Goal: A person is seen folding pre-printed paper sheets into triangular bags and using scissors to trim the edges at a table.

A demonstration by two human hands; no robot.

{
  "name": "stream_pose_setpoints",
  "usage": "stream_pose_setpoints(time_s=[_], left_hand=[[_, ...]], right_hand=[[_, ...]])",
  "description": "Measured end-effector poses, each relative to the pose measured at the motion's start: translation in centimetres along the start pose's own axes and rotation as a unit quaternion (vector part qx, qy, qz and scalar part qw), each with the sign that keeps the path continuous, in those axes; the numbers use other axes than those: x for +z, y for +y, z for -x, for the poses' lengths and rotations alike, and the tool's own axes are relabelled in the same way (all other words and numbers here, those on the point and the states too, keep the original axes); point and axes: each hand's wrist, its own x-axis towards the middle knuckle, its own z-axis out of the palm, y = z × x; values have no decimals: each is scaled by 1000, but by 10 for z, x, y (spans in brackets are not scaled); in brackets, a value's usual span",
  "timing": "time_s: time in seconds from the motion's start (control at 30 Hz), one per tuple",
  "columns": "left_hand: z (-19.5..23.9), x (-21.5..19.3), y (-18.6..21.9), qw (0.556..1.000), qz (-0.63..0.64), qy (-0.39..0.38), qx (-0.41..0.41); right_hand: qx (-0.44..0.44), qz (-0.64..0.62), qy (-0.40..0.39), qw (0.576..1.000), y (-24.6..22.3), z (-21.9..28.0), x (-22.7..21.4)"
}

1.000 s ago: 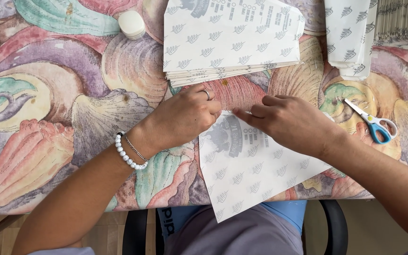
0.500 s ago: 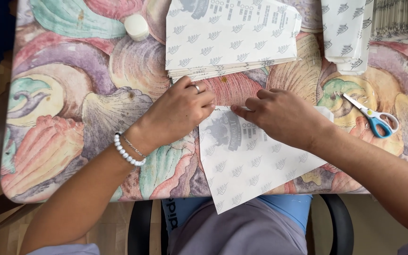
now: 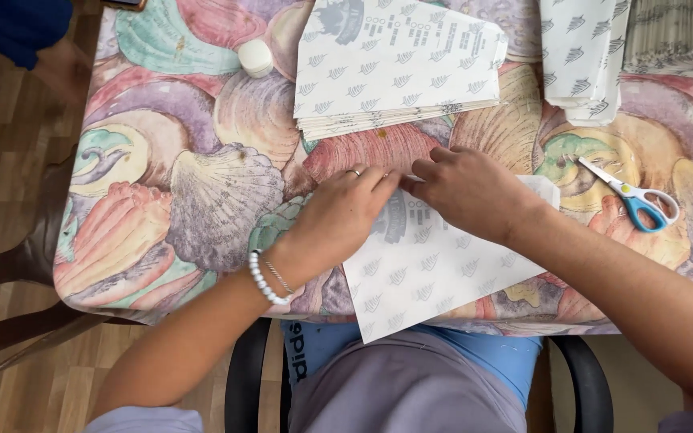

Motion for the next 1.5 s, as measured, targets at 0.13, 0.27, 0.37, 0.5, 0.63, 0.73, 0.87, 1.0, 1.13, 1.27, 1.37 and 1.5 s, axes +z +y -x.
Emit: stream_pose_setpoints(time_s=[0.13, 0.27, 0.37, 0.5, 0.63, 0.73, 0.87, 1.0, 1.13, 1.27, 1.37, 1.5], left_hand=[[1, 8, 14, 997, -69, 19, -7], [6, 13, 15, 993, -109, 35, -10], [4, 5, 18, 992, -120, 20, -12], [5, 9, 16, 992, -124, 5, 3], [0, -4, 24, 988, -153, 7, -1], [-1, -7, 25, 988, -153, -5, -5], [-2, -10, 25, 990, -141, -23, -16], [-3, -9, 25, 990, -136, -37, -24], [-3, -10, 23, 992, -115, -49, -31], [-2, -7, 23, 992, -109, -61, -34], [-1, -8, 23, 991, -109, -69, -36], [-2, -7, 22, 991, -110, -75, -36]], right_hand=[[21, -20, 80, 996, 2, 26, 16], [82, -111, 59, 989, 20, 63, 17], [137, -156, 44, 977, 31, 88, 18], [180, -183, 14, 966, 35, 96, 0], [187, -163, -26, 968, 33, 93, -12], [166, -118, -75, 976, 27, 90, -21], [127, -22, -75, 989, 17, 85, -30], [109, 17, -104, 988, 13, 82, -39], [93, 45, -98, 990, 12, 78, -36], [93, 51, -112, 988, 11, 77, -36], [87, 58, -128, 986, 11, 75, -36], [77, 57, -158, 983, 12, 72, -35]])
